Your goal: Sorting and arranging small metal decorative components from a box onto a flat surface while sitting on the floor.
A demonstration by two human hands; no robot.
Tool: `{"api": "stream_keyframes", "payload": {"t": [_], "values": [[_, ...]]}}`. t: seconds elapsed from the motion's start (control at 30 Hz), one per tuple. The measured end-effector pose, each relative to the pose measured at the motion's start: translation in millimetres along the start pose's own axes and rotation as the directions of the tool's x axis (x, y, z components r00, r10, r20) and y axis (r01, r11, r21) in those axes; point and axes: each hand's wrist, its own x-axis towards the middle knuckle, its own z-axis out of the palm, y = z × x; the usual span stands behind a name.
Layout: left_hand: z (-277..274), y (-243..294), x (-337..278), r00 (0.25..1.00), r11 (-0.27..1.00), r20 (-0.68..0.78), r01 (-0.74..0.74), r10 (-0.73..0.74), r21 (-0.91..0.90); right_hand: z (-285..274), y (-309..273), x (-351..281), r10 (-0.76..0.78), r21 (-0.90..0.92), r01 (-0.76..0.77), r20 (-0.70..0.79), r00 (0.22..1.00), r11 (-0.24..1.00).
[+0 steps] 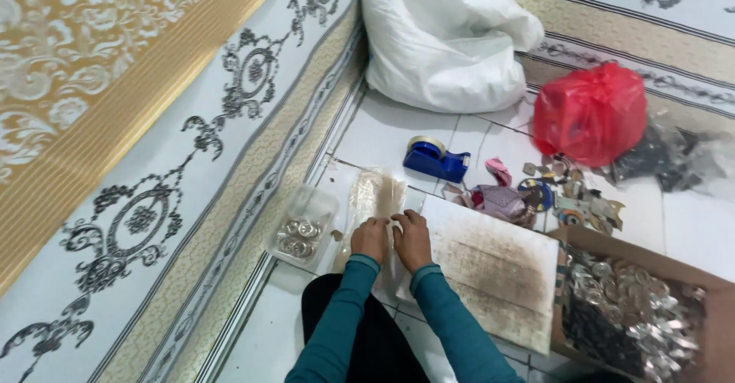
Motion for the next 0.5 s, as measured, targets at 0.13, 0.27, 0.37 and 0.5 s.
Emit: {"api": "stream_keyframes", "payload": {"t": [0.13,0.27,0.37,0.5], "values": [[7.1,79.1,14.1,0.992,0.991,-0.016,-0.130,0.129,-0.038,-67.6,47.7,-19.7,0.082,-0.025,-0.087,-0.158,0.984,0.996],[51.7,179.5,4.4,0.950,0.949,0.033,-0.309,0.312,-0.064,-145.0,128.0,-67.4,0.239,0.029,-0.244,-0.335,0.911,0.969],[109.1,252.6,-10.0,0.891,0.902,0.141,-0.429,0.432,-0.057,-193.6,197.9,-117.6,0.395,0.081,-0.396,-0.383,0.835,0.915],[179.6,344.5,-39.8,0.757,0.801,0.331,-0.598,0.563,0.004,-239.8,292.2,-184.6,0.595,0.137,-0.593,-0.381,0.708,0.793]]}}
